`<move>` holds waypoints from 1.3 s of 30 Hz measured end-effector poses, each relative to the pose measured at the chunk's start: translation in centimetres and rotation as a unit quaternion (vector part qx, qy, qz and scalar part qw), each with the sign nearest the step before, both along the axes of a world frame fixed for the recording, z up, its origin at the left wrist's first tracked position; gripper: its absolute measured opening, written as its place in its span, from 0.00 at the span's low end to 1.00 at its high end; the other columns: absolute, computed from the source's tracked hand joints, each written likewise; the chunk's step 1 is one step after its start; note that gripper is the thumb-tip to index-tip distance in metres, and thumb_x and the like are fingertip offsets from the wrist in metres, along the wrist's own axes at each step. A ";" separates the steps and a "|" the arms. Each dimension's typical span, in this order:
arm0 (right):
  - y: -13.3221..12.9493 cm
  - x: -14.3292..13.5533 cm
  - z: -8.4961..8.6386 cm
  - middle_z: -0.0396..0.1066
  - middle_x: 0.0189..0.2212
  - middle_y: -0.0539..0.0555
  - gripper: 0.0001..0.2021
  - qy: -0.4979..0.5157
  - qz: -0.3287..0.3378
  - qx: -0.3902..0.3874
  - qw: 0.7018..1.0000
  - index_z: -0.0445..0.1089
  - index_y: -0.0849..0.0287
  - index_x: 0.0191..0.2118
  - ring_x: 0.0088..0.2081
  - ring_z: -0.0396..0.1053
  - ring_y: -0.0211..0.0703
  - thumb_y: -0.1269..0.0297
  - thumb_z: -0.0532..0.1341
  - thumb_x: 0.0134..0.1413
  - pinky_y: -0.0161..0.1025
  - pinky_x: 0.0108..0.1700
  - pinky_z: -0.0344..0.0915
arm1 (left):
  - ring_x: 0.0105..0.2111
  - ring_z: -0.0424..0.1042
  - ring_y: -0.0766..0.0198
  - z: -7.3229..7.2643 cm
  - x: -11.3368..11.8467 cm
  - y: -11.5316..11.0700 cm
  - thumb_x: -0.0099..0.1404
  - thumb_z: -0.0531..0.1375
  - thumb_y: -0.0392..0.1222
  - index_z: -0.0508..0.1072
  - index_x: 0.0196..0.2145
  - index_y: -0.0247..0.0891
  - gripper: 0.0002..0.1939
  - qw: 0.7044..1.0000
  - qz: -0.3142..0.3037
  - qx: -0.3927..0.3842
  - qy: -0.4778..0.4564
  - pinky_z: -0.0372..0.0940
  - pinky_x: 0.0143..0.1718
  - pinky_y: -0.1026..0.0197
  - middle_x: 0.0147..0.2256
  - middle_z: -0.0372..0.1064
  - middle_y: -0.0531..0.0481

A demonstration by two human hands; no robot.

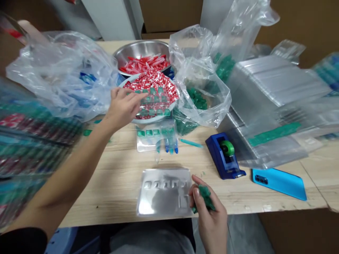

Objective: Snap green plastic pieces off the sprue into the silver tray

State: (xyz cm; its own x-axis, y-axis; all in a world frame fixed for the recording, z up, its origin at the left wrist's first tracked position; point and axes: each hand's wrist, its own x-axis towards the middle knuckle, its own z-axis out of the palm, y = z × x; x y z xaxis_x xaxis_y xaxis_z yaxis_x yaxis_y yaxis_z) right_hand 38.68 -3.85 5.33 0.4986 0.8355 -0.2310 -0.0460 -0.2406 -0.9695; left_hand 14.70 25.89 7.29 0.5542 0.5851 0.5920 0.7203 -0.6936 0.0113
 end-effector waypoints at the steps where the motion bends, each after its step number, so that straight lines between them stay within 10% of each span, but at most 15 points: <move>1: 0.1 -0.1 0.1 0.71 0.23 0.51 0.13 -0.007 0.009 -0.002 1.000 0.79 0.53 0.43 0.22 0.66 0.35 0.56 0.66 0.53 0.32 0.25 0.65 | 0.50 0.66 0.55 0.1 -0.1 0.0 0.68 0.56 0.36 0.65 0.58 0.49 0.21 1.000 0.007 -0.014 -0.001 0.57 0.54 0.40 0.48 0.74 0.54; 6: 1.3 -1.2 1.4 0.71 0.21 0.49 0.10 -0.030 0.089 0.000 0.996 0.79 0.53 0.40 0.20 0.66 0.34 0.57 0.65 0.55 0.31 0.23 0.65 | 0.56 0.63 0.49 1.5 -0.2 -5.4 0.68 0.59 0.40 0.64 0.59 0.45 0.22 0.995 0.033 -0.029 -0.085 0.56 0.57 0.39 0.56 0.67 0.46; 15: 2.3 -4.6 3.1 0.75 0.32 0.49 0.10 -0.076 0.251 0.064 0.963 0.77 0.52 0.42 0.35 0.72 0.38 0.69 0.60 0.57 0.34 0.39 0.70 | 0.50 0.69 0.65 2.0 3.3 -20.2 0.71 0.57 0.41 0.70 0.52 0.39 0.13 0.873 -0.224 -0.395 -0.181 0.67 0.51 0.63 0.47 0.70 0.46; 22: 1.7 -4.2 3.5 0.77 0.41 0.48 0.14 -0.039 0.244 0.061 0.967 0.75 0.46 0.47 0.41 0.74 0.37 0.69 0.63 0.57 0.33 0.44 0.70 | 0.47 0.71 0.64 1.1 3.3 -21.2 0.70 0.58 0.40 0.71 0.48 0.43 0.09 0.818 -0.208 -0.454 -0.284 0.69 0.51 0.60 0.45 0.70 0.47; 27: 1.4 -3.9 2.6 0.73 0.26 0.46 0.09 0.193 0.212 0.045 0.957 0.77 0.46 0.45 0.22 0.67 0.30 0.63 0.63 0.59 0.28 0.26 0.66 | 0.46 0.71 0.64 0.9 3.2 -22.2 0.69 0.59 0.41 0.72 0.51 0.46 0.13 0.801 -0.185 -0.470 -0.321 0.70 0.49 0.62 0.44 0.70 0.48; 33: 1.6 -4.7 1.8 0.69 0.20 0.47 0.09 0.394 0.215 0.033 0.893 0.78 0.55 0.37 0.18 0.61 0.27 0.59 0.61 0.61 0.27 0.21 0.58 | 0.42 0.71 0.66 1.1 3.5 -22.5 0.70 0.58 0.35 0.70 0.55 0.46 0.17 0.855 -0.162 -0.410 -0.273 0.70 0.44 0.66 0.43 0.70 0.49; 39: 1.3 -4.7 1.5 0.70 0.22 0.46 0.08 0.345 0.201 0.043 0.916 0.77 0.51 0.41 0.19 0.63 0.29 0.59 0.64 0.58 0.28 0.22 0.61 | 0.43 0.68 0.65 1.5 3.5 -22.3 0.71 0.55 0.33 0.72 0.51 0.39 0.13 0.887 -0.168 -0.357 -0.241 0.68 0.44 0.63 0.42 0.70 0.47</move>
